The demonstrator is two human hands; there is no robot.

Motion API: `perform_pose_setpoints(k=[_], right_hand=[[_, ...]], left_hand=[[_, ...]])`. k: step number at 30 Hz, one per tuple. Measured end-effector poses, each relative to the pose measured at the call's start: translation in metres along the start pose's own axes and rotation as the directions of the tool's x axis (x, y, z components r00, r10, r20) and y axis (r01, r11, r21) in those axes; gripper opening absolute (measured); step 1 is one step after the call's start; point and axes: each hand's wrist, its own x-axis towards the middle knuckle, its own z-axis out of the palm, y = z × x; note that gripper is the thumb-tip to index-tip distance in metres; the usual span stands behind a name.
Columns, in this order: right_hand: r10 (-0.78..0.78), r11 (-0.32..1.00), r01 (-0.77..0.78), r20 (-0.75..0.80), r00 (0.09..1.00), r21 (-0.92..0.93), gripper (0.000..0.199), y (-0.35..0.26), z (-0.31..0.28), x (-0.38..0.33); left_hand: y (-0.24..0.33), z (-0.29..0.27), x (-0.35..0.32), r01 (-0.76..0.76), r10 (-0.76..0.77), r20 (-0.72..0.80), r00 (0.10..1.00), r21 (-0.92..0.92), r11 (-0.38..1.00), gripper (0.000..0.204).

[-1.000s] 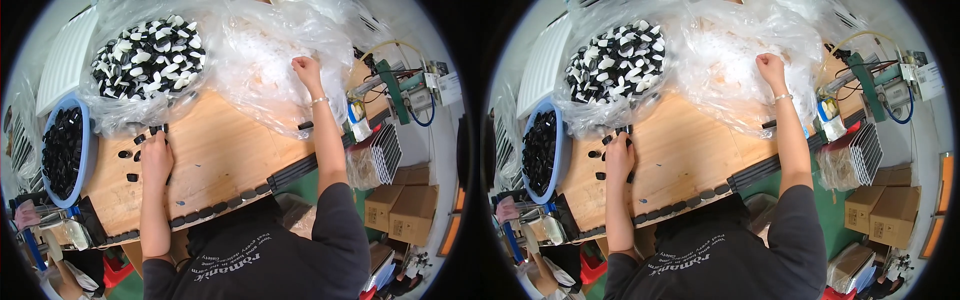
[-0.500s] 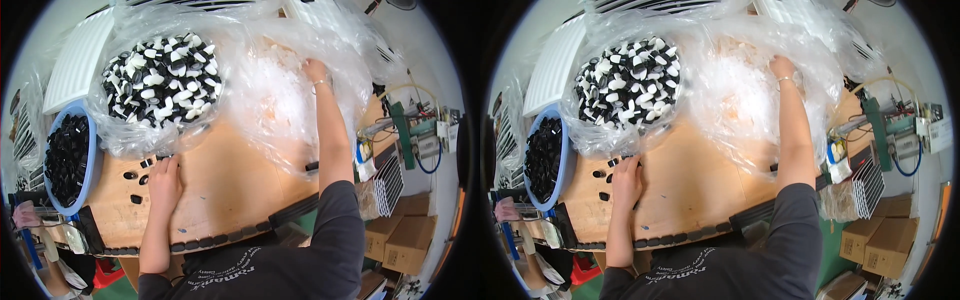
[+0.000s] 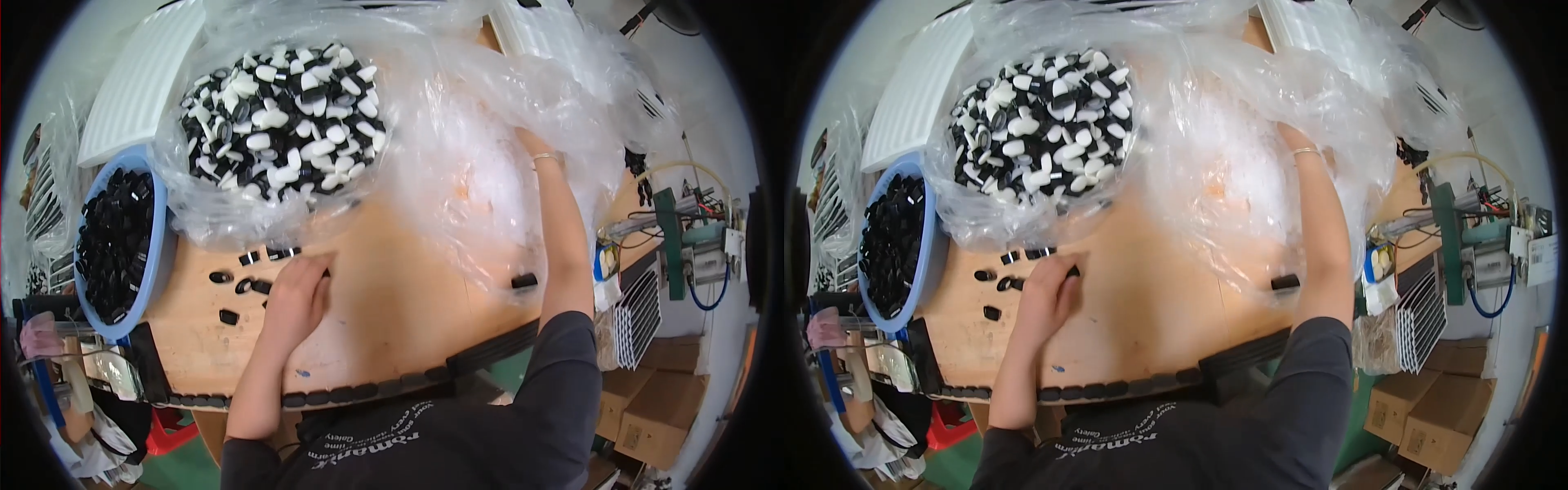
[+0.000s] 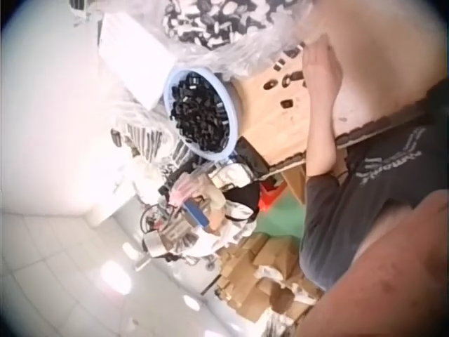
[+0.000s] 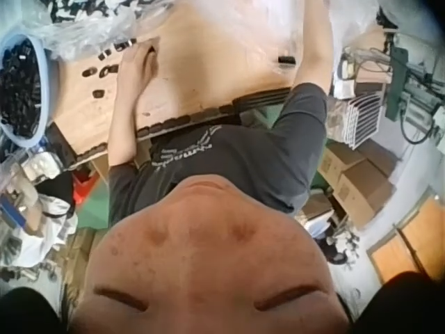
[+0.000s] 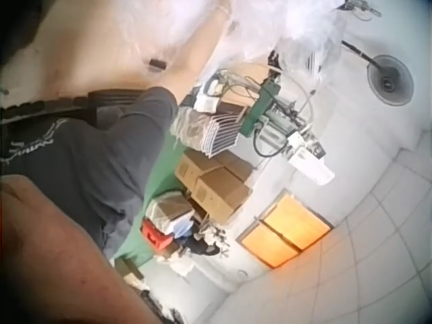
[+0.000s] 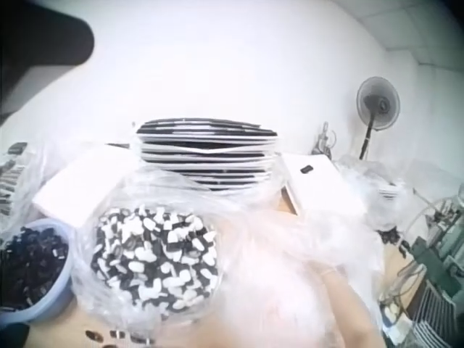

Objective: Assembling plastic components by manually inserting white inserts into black plastic rings on a workbench.

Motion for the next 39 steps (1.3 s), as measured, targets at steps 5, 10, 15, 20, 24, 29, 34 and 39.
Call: perform_pose_setpoints(k=[5,10,15,20,24,29,34,39], right_hand=[[0.128,0.941,-0.308,0.700,0.702,0.137,0.022,-0.022,-0.058,-0.013],[-0.155,0.064,-0.807,0.804,0.574,0.588,0.018,-0.161,-0.189,-0.001],[-0.290,0.016,-0.752,0.722,0.628,0.659,0.020,-0.238,-0.218,-0.012],[-0.297,-0.073,-0.788,0.741,0.602,0.611,0.015,-0.256,-0.219,-0.025],[-0.289,-0.207,-0.802,0.749,0.597,0.560,0.013,-0.269,-0.225,-0.027],[-0.297,-0.293,-0.832,0.783,0.547,0.471,0.014,-0.271,-0.224,-0.035],[-0.291,-0.402,-0.742,0.694,0.658,0.536,0.019,-0.276,-0.221,-0.041],[-0.358,-0.453,-0.763,0.689,0.630,0.461,0.024,-0.278,-0.215,-0.047]], left_hand=[[0.003,0.006,0.002,0.171,-0.188,-0.033,0.982,-0.286,0.943,0.027],[-0.007,0.016,-0.004,0.117,-0.201,-0.055,0.978,-0.656,0.746,0.029],[-0.003,0.010,-0.005,0.120,-0.218,-0.057,0.974,-0.686,0.717,0.029],[-0.003,0.011,-0.009,0.175,-0.286,-0.001,0.958,-0.789,0.589,0.033],[-0.002,0.016,-0.010,0.171,-0.295,0.002,0.956,-0.818,0.549,0.035],[-0.003,0.016,-0.010,0.180,-0.313,-0.008,0.950,-0.805,0.566,0.034],[-0.001,0.011,-0.006,0.003,-0.165,-0.214,0.963,-0.602,0.799,0.032],[0.008,0.010,-0.006,0.035,-0.226,-0.253,0.941,-0.590,0.807,0.026]])
